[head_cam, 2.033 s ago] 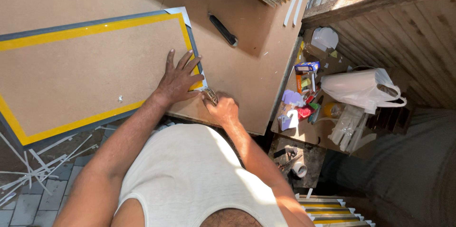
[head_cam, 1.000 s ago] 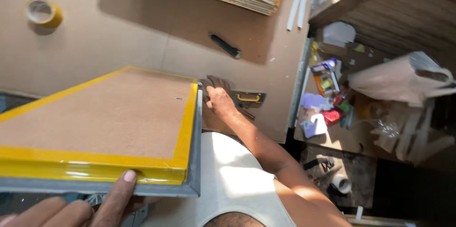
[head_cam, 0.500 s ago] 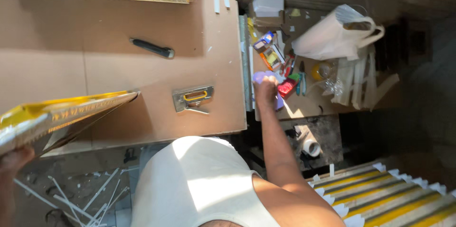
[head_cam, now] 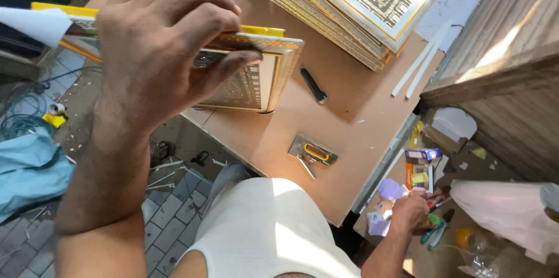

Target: The person applies yellow tape to the edges of a rectangular board, cuts the tape with a utility knife, and staples white corner pieces onto the taped edges. The person repeats the taping and cutting steps on a second board.

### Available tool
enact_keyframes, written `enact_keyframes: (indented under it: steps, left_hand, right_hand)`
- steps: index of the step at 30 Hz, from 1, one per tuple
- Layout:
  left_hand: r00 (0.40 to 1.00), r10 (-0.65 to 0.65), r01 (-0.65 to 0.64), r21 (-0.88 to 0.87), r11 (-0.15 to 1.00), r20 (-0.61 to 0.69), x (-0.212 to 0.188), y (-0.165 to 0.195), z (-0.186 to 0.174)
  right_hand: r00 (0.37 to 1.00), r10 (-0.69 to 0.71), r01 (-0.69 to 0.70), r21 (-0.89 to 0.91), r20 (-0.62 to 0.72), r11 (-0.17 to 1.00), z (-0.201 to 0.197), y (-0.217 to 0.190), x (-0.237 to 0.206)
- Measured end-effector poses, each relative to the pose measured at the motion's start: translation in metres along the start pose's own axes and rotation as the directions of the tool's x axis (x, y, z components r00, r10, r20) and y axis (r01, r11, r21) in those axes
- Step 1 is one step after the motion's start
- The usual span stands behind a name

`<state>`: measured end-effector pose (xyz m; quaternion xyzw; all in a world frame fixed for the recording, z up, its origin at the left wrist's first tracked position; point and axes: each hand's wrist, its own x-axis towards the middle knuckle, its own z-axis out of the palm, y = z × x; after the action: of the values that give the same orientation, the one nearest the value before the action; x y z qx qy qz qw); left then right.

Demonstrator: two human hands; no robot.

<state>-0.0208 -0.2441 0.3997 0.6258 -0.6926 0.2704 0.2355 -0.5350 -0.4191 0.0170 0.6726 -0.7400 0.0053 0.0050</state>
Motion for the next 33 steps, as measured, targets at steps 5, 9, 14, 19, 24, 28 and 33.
enact_keyframes:
  steps: [5,9,14,19,24,28,33]
  left_hand:
    - [0.997,0.072,-0.071,-0.027,0.997,0.037,0.009,0.009,-0.007]
    - [0.995,0.025,-0.012,-0.132,0.991,0.099,0.010,0.011,-0.006]
    - [0.997,0.018,-0.001,-0.207,0.978,0.079,0.007,0.009,-0.007]
    - [0.997,-0.036,0.057,-0.300,0.952,0.075,0.008,0.012,-0.005]
    - [0.997,-0.030,0.049,-0.310,0.950,0.064,0.003,0.012,-0.005]
    - [0.989,-0.106,0.133,-0.323,0.937,0.102,0.004,0.017,-0.003]
    - [0.991,-0.054,0.083,-0.252,0.964,0.121,0.009,0.020,-0.009]
  right_hand:
    - [0.915,-0.240,0.377,0.472,-0.325,0.797,-0.094,-0.102,0.000]
    - [0.895,-0.313,0.192,0.907,-0.319,-0.374,-0.173,-0.194,-0.026]
    - [0.805,-0.377,0.107,0.737,-0.458,-0.667,-0.227,-0.274,-0.059]
    - [0.751,-0.499,0.111,0.828,-0.432,-0.549,-0.239,-0.319,-0.075]
    - [0.744,-0.509,0.085,0.817,-0.433,-0.570,-0.238,-0.329,-0.080]
    - [0.765,-0.498,0.062,0.816,-0.409,-0.574,-0.244,-0.331,-0.083]
    - [0.782,-0.321,0.412,0.830,-0.534,-0.376,-0.265,-0.333,-0.095]
